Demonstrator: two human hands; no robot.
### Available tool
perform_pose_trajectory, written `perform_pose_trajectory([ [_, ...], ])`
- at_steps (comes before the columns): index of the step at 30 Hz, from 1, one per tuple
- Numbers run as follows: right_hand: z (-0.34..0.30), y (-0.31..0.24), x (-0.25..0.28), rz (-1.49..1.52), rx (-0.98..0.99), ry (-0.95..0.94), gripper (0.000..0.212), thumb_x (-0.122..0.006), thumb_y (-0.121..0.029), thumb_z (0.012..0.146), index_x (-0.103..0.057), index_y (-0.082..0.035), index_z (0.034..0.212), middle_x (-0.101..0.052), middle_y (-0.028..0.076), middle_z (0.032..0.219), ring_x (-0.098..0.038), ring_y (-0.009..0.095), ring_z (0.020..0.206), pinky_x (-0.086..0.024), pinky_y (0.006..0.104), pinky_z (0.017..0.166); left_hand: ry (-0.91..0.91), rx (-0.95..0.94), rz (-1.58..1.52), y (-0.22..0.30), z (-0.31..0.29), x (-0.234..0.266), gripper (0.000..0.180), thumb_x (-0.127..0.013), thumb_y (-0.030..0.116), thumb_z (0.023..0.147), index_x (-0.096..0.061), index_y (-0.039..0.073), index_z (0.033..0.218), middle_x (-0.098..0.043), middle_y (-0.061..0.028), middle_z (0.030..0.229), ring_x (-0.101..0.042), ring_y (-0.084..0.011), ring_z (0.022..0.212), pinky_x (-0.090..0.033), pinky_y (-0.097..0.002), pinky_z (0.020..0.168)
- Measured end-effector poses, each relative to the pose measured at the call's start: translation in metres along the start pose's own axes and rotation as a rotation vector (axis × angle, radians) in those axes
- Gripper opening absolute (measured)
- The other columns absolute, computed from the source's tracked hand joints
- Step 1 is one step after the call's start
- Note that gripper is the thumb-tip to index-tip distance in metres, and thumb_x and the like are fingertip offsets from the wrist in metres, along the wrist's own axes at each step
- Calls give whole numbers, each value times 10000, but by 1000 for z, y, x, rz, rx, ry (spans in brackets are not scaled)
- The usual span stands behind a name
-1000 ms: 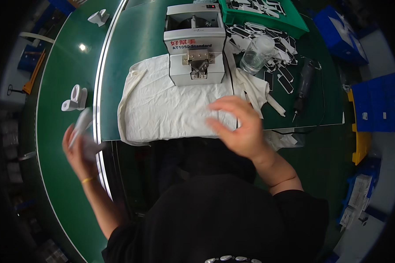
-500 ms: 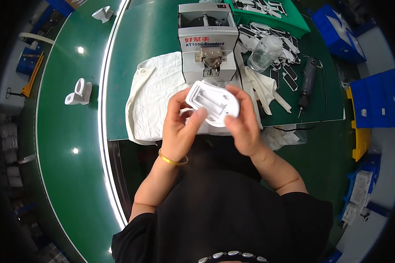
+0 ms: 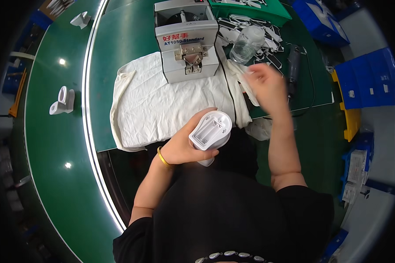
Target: Assembling plastic housings using an electric screwdriver on a factory assembly line.
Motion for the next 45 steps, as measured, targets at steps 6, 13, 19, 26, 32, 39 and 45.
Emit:
perform_pose_trajectory([
  [6,61,59,29,-546,-259,42,428,-776,-351,748,-696,-40,1031,-721,163,935,-692,329,883,-536,398,797,188,-117,39,10,2,-9,1101,-919,153,636,-257,34,1508,-436,-86,1419,-426,-187,1314,-317,-338,1110],
  [13,64,59,27,-686,-164,179,484,-629,-234,781,-615,-83,1241,-698,194,1054,-665,367,985,-516,427,868,300,-322,150,16,-12,12,1084,-923,127,612,-286,54,1486,-321,-112,1472,-361,-233,1367,-321,-360,1118],
  [19,3,-33,46,-249,118,278,457,-543,-32,911,-555,-105,1361,-646,20,877,-589,75,786,-469,203,764,451,-392,333,36,-21,22,1045,-927,148,577,-347,65,1442,-329,-156,1480,-353,-309,1378,-319,-394,1121],
  [26,-70,-118,-19,656,297,-312,318,-596,29,920,-620,-42,1229,-637,28,1059,-570,60,871,-479,208,786,511,-433,419,39,-25,21,1028,-924,132,568,-369,86,1432,-335,-175,1491,-367,-327,1377,-334,-402,1114],
  [32,-85,-114,-49,454,302,-464,341,-652,75,877,-588,24,1209,-670,76,1002,-627,90,870,-502,222,749,463,-342,223,31,-28,21,1020,-921,81,571,-373,82,1431,-446,-126,1402,-467,-254,1293,-389,-387,1072],
  [39,-80,-117,-48,454,302,-400,298,-687,56,859,-645,21,1152,-690,67,944,-645,92,808,-517,222,705,467,-322,293,31,-28,28,967,-922,127,581,-417,71,1404,-486,-110,1361,-486,-273,1273,-408,-390,1052],
  [45,-88,-133,-48,-257,717,-199,459,-693,-53,885,-559,11,1319,-583,143,1254,-564,149,1123,-465,288,942,464,-327,243,27,-34,26,973,-928,163,572,-426,72,1400,-470,-122,1386,-467,-296,1293,-390,-404,1067],
])
Point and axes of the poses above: each hand's wrist, its own z-axis towards the middle knuckle, its own x-axis out of the back of the hand, y = z × x, the point moved 7 cm from there along z, towards the middle knuckle
